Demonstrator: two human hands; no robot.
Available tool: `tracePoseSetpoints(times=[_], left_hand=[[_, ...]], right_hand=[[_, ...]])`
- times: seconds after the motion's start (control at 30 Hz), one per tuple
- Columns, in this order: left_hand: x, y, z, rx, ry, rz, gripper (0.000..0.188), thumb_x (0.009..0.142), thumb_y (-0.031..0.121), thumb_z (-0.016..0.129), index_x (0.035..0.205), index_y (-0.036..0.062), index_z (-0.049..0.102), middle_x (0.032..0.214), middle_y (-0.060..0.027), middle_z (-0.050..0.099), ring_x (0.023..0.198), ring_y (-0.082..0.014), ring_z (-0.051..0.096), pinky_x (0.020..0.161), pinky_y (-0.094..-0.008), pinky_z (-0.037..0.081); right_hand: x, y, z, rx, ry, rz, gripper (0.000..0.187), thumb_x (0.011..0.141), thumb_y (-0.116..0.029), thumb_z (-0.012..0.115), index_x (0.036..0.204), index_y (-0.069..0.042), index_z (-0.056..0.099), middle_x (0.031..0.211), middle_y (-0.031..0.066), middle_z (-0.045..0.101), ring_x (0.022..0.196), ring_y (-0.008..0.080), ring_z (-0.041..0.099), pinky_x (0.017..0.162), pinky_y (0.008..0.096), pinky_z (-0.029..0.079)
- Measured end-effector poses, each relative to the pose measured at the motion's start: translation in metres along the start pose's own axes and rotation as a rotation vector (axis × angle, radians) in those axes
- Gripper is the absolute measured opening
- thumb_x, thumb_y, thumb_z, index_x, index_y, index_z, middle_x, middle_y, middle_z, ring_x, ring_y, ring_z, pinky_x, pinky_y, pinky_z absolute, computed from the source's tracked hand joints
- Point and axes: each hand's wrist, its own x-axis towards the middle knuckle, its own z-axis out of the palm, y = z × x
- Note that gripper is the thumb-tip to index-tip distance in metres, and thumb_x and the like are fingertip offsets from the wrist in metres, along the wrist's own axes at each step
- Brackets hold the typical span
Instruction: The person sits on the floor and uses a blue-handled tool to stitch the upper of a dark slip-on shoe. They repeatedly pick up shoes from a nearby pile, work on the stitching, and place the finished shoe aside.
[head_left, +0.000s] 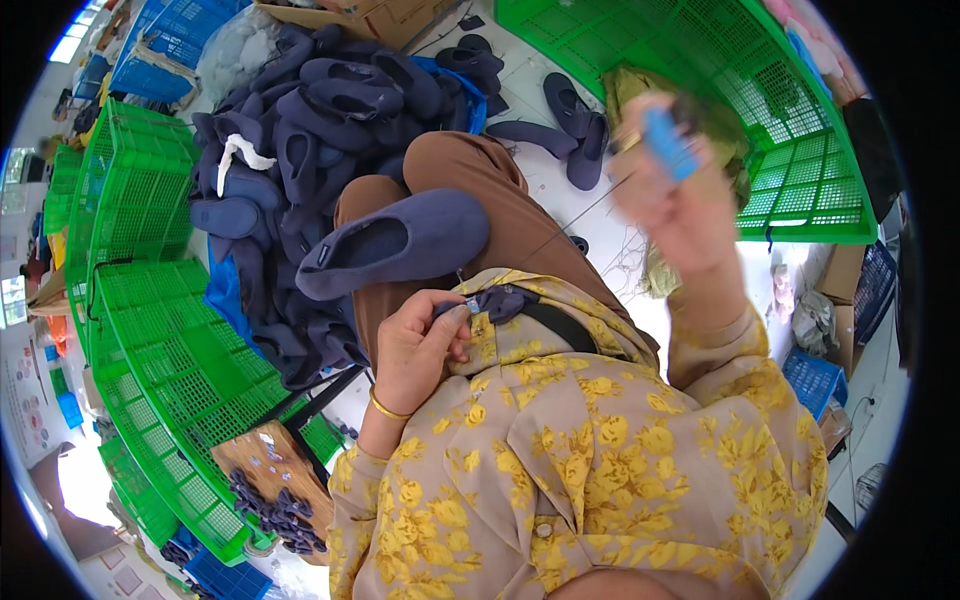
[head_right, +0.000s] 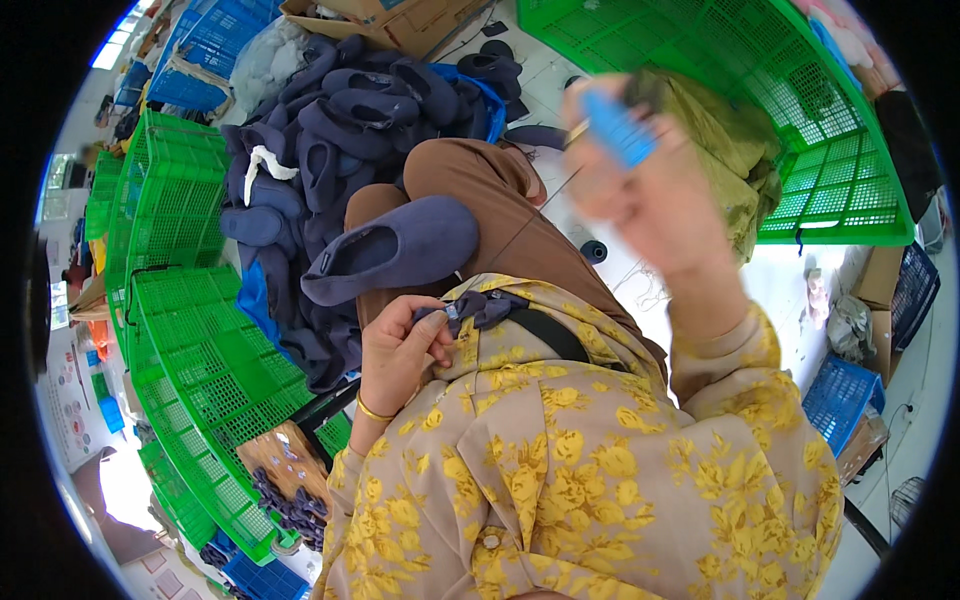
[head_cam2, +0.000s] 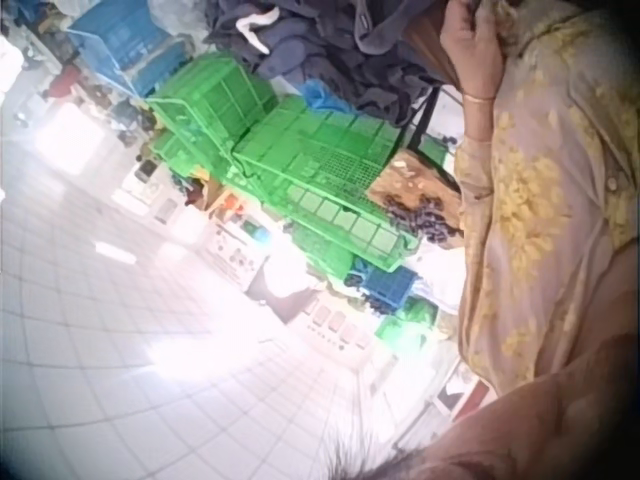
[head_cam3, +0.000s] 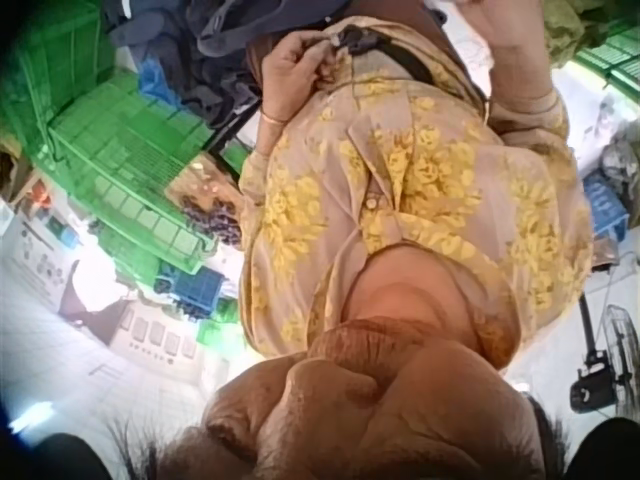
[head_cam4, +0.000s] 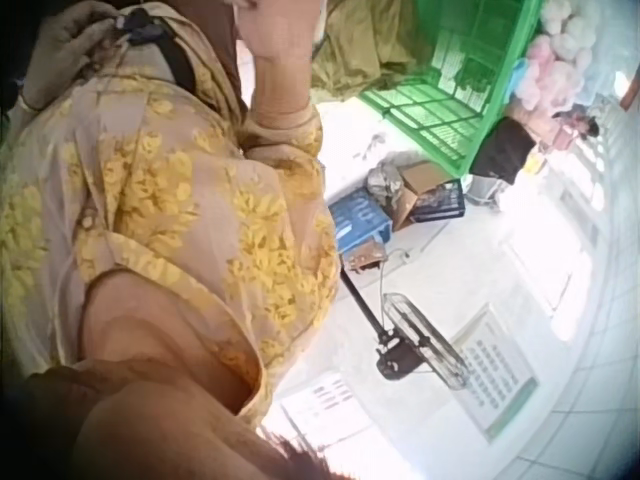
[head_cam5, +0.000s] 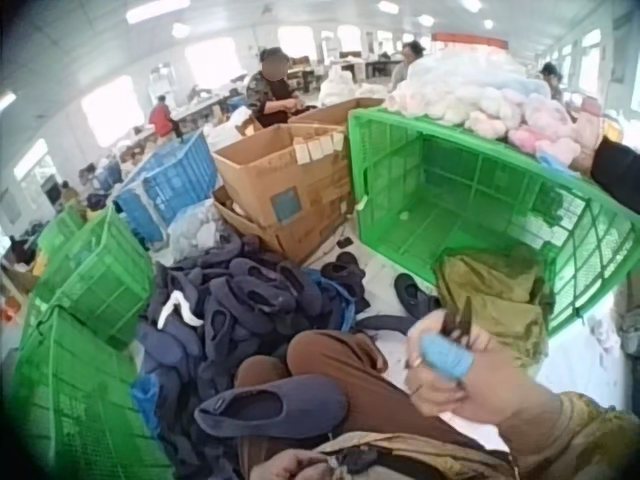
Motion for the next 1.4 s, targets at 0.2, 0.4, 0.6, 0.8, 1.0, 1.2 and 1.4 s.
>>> tracePoseSetpoints(times=[0.2,0.4,0.6,0.8,1.0,1.2,1.4], left_hand=[[0.005,0.011,-0.004,0.057,-0.012,0.092,0.012,0.096,0.006,0.058,0.104,-0.0023,0.061,0.073,-0.0046,0.063,0.058,-0.0079,0.057,0.055,-0.0213,0.050],[0.018,0.025,0.008,0.249,0.026,0.205,0.012,0.097,0.007,0.057,0.103,-0.0020,0.062,0.074,-0.0046,0.065,0.059,-0.0065,0.058,0.056,-0.0209,0.050],[0.025,0.031,-0.001,0.485,0.116,0.416,0.015,0.097,0.009,0.056,0.103,-0.0020,0.064,0.083,-0.0040,0.067,0.072,-0.0102,0.060,0.068,-0.0227,0.049],[0.053,0.037,-0.052,0.753,0.174,0.376,0.021,0.093,0.014,0.059,0.105,-0.0022,0.065,0.094,-0.0155,0.068,0.085,-0.0239,0.066,0.078,-0.0306,0.050],[0.057,0.009,-0.037,0.272,-0.002,0.117,0.036,0.092,0.010,0.060,0.124,-0.0064,0.054,0.100,-0.0081,0.067,0.089,-0.0108,0.059,0.084,-0.0241,0.047],[0.049,0.007,-0.013,-0.146,0.044,-0.129,0.029,0.092,0.008,0.057,0.117,-0.0055,0.059,0.097,-0.0015,0.061,0.091,-0.0082,0.053,0.085,-0.0214,0.041],[0.052,-0.004,-0.008,-0.360,0.102,-0.143,0.010,0.091,0.008,0.060,0.098,0.0021,0.064,0.089,-0.0003,0.061,0.082,-0.0097,0.052,0.078,-0.0236,0.041]], right_hand=[[-0.003,-0.094,-0.055,-0.147,0.147,-0.357,0.019,0.101,-0.012,0.046,0.114,-0.001,0.054,0.069,-0.0039,0.035,0.055,0.0056,0.029,0.051,0.0212,0.028],[-0.014,0.014,-0.009,-1.379,-0.038,-0.323,0.024,0.083,-0.008,0.063,0.106,-0.012,0.062,0.093,0.0014,0.060,0.078,0.0166,0.058,0.065,0.0292,0.047],[-0.014,0.077,0.011,-1.567,-0.287,-0.237,0.028,0.077,-0.008,0.065,0.105,-0.011,0.065,0.082,0.0063,0.060,0.071,0.0254,0.062,0.061,0.0371,0.048],[0.004,0.116,0.009,-0.966,0.021,0.123,0.017,0.090,-0.016,0.063,0.099,-0.001,0.066,0.079,0.0116,0.064,0.065,0.0220,0.057,0.060,0.0332,0.044],[0.012,0.133,0.012,-0.934,0.042,0.224,0.017,0.088,-0.011,0.059,0.100,-0.001,0.066,0.080,0.0143,0.064,0.072,0.0250,0.063,0.066,0.0368,0.047],[0.009,0.130,0.005,-1.041,-0.026,0.203,0.018,0.083,-0.006,0.056,0.098,-0.001,0.066,0.083,0.0188,0.064,0.076,0.0347,0.062,0.068,0.0403,0.047],[0.000,0.125,0.004,-1.069,0.004,0.330,0.018,0.080,-0.004,0.055,0.095,0.000,0.064,0.084,0.0180,0.064,0.078,0.0355,0.062,0.068,0.0407,0.047]])
